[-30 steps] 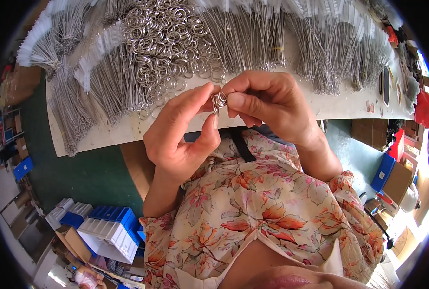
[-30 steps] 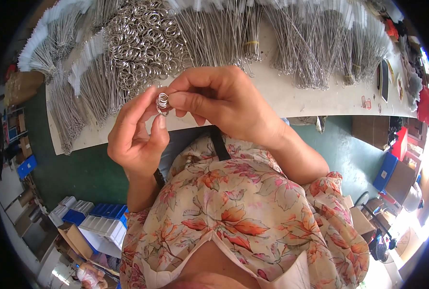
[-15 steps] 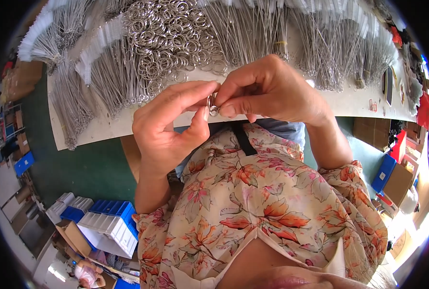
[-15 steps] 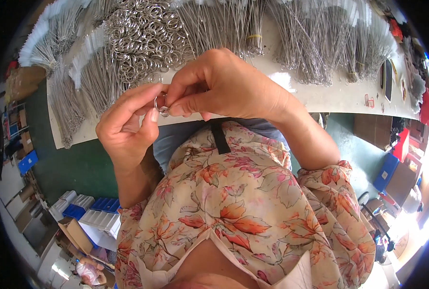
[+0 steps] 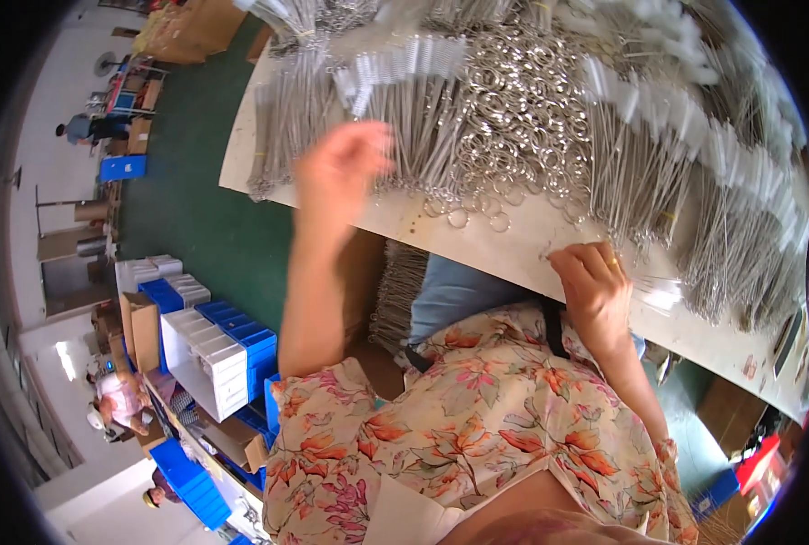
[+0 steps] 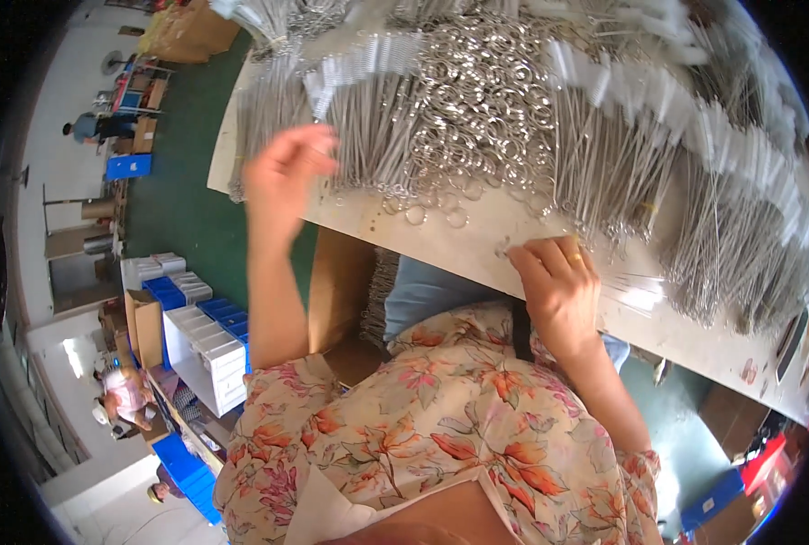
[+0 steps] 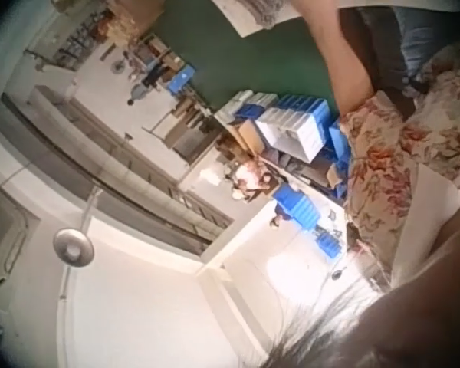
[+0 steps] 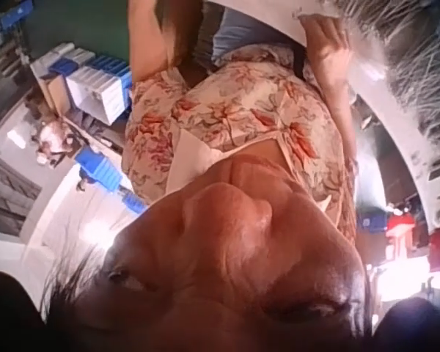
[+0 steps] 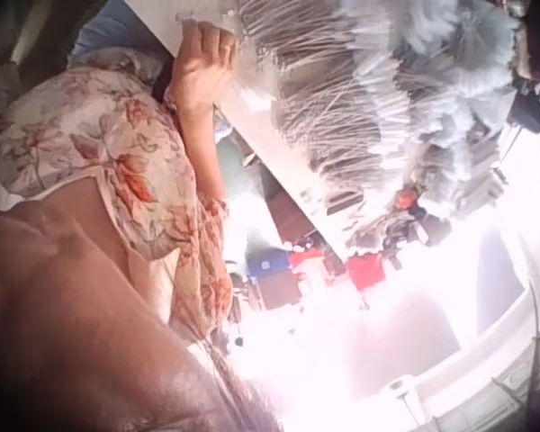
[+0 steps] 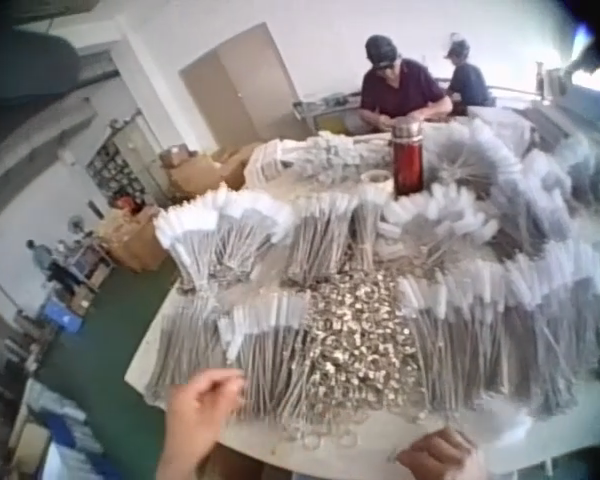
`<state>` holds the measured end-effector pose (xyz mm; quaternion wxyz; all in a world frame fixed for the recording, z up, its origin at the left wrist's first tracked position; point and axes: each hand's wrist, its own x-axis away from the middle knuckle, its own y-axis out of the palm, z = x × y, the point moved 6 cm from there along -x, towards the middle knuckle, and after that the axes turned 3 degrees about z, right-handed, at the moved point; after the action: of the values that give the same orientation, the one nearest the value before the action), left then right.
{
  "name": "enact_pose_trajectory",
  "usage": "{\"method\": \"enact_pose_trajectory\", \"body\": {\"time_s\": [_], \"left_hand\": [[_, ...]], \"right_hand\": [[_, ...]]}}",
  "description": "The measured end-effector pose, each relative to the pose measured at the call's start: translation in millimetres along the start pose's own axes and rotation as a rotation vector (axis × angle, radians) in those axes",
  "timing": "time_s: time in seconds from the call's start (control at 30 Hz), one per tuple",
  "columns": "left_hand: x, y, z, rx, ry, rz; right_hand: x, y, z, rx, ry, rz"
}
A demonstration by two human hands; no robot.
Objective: Assembling small white cleaning brushes by attaching metal rings or loops to the handles.
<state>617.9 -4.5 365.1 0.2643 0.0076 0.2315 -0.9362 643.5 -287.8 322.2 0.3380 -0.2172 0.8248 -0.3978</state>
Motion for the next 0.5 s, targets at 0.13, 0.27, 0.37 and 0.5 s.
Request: {"method": "enact_pose_trajectory", "body": {"time_s": [0.13, 0.27, 0.37, 0.5], "left_hand": [[-62, -135, -61, -0.610, -0.018, 0.335], [-90, -136, -103, -1.014, -0.130, 0.108], [-109, -150, -125, -0.937, -0.138, 0.016], [-111, -158, -126, -0.810, -0.140, 0.062]], "right_hand": [[15, 3, -11, 0.078, -0.125, 0.126], [11, -2, -12, 0.096, -0.116, 0.191], [10, 0, -7, 0.022, -0.127, 0.193], [-6, -19, 3, 0.015, -0.070, 0.202]]}}
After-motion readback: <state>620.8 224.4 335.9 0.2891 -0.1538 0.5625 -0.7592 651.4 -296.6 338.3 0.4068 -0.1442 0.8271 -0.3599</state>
